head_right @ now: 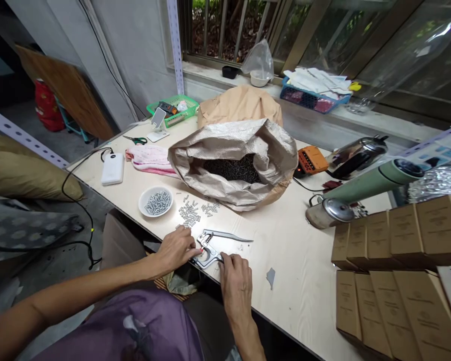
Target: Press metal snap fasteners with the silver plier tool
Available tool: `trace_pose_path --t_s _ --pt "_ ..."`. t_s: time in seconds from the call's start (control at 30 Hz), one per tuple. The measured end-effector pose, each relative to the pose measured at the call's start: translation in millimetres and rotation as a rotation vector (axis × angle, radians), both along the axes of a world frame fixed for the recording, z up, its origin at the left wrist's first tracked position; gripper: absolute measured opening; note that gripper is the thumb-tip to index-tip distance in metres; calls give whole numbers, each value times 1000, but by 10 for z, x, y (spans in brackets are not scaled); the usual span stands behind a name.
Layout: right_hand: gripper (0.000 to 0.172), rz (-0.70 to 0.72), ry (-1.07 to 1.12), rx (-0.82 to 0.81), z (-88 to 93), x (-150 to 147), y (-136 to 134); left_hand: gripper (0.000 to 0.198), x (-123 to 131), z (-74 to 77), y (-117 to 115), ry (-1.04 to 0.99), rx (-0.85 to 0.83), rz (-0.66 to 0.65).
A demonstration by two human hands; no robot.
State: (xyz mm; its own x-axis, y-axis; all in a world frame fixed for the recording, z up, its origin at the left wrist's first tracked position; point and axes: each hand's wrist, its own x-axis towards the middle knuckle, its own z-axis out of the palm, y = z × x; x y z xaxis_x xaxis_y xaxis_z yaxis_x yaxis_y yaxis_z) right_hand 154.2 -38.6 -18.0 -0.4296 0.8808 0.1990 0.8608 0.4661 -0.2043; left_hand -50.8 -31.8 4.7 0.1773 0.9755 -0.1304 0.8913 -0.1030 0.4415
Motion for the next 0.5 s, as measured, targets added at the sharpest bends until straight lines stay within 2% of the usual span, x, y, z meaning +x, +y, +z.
trace_pose_path --t_s 0.17,0.33,0.43,0.5 --pt "26 -35 65 48 -133 -19 -16 17 140 -16 149 0 -235 17" --pt "25 -36 192 15 -222 4 -10 14 124 -23 263 -98 -399 92" --pt "25 -32 288 -15 -251 15 -11 17 40 -10 261 -248 -418 132" --pt "27 -56 360 5 -256 14 -13 18 -43 3 262 -339 -320 172"
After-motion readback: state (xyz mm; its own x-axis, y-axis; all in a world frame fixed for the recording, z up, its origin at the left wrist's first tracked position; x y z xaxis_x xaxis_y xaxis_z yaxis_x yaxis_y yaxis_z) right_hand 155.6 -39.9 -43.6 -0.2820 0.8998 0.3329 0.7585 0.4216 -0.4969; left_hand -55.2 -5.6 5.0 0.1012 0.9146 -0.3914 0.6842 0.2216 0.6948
